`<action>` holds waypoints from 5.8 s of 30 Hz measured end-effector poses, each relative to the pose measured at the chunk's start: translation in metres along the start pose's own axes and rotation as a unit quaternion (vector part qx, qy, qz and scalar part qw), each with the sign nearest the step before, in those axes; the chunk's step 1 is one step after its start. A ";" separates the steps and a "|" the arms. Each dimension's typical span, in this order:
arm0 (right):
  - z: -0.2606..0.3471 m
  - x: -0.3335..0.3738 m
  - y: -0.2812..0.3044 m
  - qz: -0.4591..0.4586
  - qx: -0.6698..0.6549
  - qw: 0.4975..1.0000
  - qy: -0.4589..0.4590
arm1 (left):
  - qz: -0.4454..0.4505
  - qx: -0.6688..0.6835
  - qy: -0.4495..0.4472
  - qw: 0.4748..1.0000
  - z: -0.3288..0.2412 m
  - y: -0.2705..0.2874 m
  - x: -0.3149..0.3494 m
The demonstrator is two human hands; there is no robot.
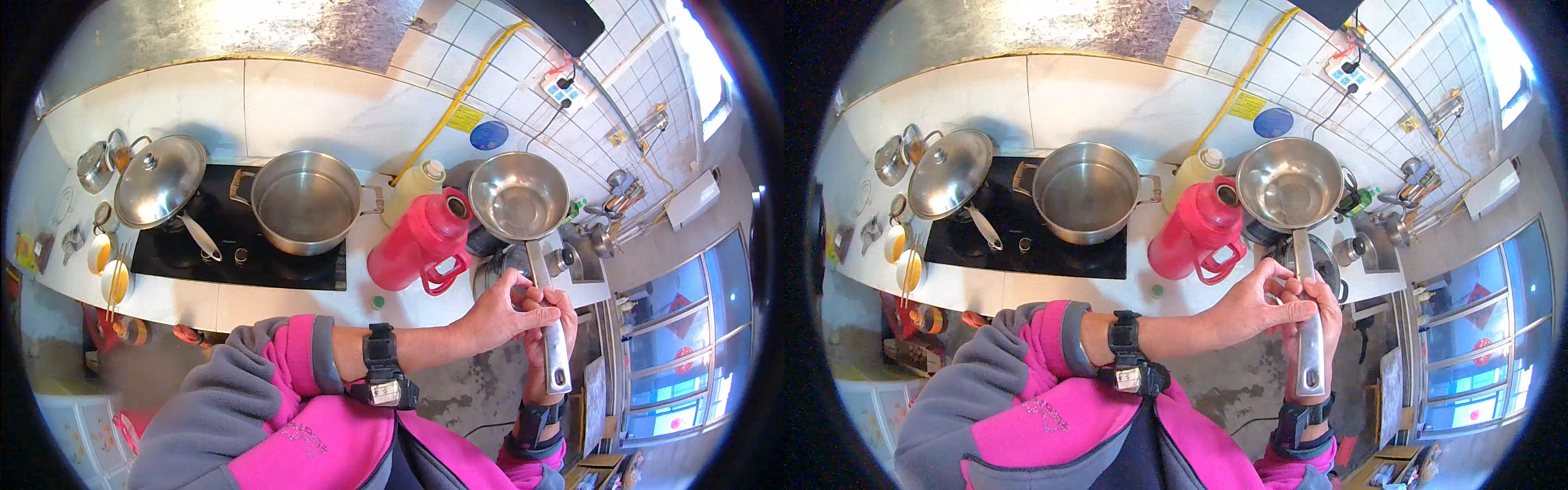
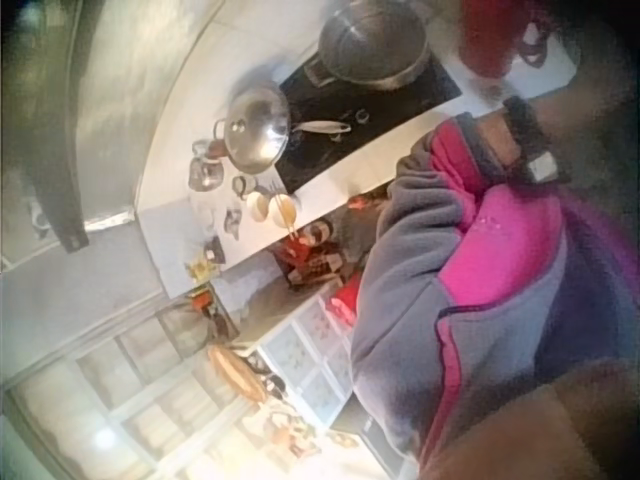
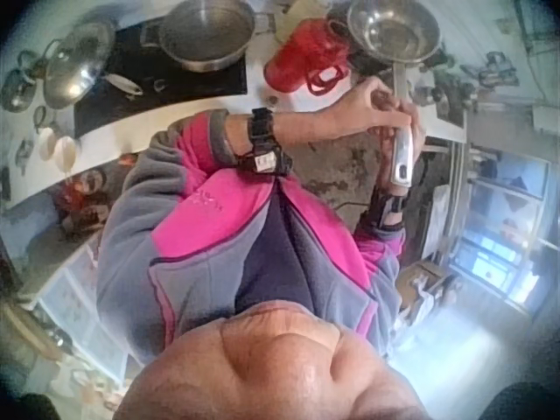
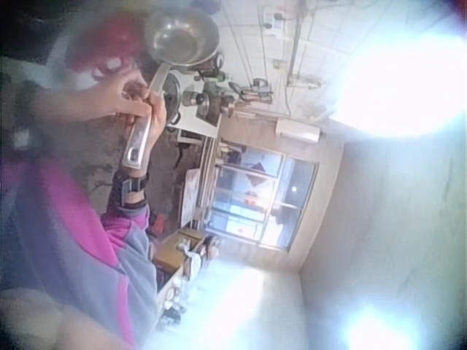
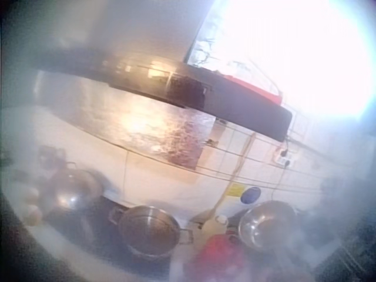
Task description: The person pours hot water from a thermos into a saucepan, places two bowls of beaten eggs into a pot of water on the stove, and then places two buns into a steamer basket before covering it. The person then places the steamer basket on the stove.
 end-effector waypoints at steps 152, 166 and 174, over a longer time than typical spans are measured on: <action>-0.354 -0.078 -0.047 0.252 0.475 0.842 0.045 | -0.174 0.368 -0.042 0.913 0.149 0.295 0.066; -0.377 -0.055 -0.081 0.229 0.202 0.942 -0.139 | -0.333 0.341 -0.034 0.879 0.122 0.304 0.108; -0.391 -0.059 -0.068 0.242 0.079 0.933 -0.255 | -0.390 0.218 -0.016 0.895 0.085 0.290 0.124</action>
Point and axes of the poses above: each hand's wrist, its own x-axis away from the middle knuckle, its own y-axis out of the back of the hand, z = x × y, the point moved 3 cm from there along -x, towards the middle knuckle, and after that the axes turned 13 degrees about y, right-handed, at the moved point
